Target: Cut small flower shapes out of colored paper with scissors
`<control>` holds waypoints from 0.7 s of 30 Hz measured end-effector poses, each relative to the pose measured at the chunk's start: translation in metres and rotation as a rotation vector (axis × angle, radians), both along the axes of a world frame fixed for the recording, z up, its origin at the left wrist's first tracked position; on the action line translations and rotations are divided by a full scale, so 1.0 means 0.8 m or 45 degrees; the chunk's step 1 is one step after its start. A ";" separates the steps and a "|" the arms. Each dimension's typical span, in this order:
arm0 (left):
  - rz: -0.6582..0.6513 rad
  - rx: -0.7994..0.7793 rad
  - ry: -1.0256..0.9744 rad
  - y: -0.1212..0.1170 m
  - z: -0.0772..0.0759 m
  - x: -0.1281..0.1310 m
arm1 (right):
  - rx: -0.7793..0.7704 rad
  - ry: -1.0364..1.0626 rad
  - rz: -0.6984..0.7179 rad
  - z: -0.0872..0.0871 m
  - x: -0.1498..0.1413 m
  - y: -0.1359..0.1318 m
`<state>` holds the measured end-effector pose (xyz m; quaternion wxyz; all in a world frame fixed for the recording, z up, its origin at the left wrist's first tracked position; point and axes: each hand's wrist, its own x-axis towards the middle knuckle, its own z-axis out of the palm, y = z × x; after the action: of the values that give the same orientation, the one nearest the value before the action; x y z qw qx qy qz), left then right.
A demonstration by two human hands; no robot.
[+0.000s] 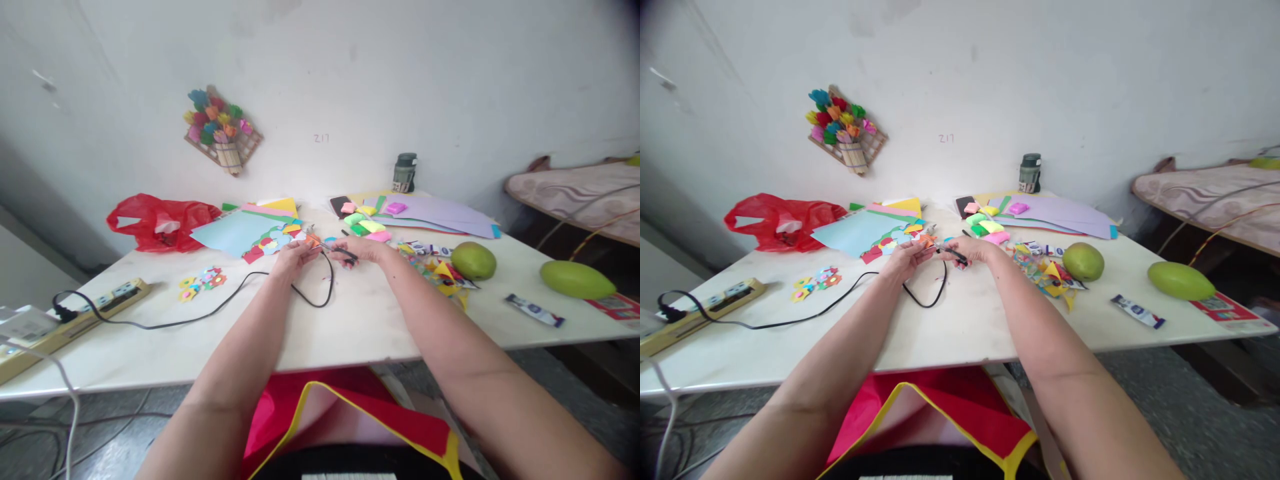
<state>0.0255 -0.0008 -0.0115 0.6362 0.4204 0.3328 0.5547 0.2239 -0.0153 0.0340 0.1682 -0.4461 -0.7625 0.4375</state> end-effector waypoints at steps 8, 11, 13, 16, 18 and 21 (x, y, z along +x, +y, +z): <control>0.005 0.009 -0.016 0.002 -0.003 0.000 | 0.017 -0.003 -0.008 0.000 0.000 -0.001; 0.010 0.007 -0.023 0.003 -0.003 0.000 | 0.006 -0.009 -0.023 0.004 -0.002 -0.005; 0.018 0.000 -0.030 0.002 -0.003 0.001 | -0.006 -0.002 -0.030 0.006 -0.005 -0.007; 0.035 -0.009 -0.041 0.001 -0.001 0.002 | -0.032 0.034 -0.053 0.006 -0.007 -0.007; 0.042 -0.008 -0.046 0.001 -0.002 0.002 | -0.064 0.069 -0.057 0.002 -0.007 -0.002; 0.040 0.001 -0.059 0.002 -0.003 0.003 | -0.091 0.145 -0.010 -0.008 -0.006 0.009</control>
<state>0.0276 0.0010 -0.0139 0.6348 0.4025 0.3242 0.5743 0.2193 -0.0085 0.0276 0.1969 -0.4290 -0.7337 0.4886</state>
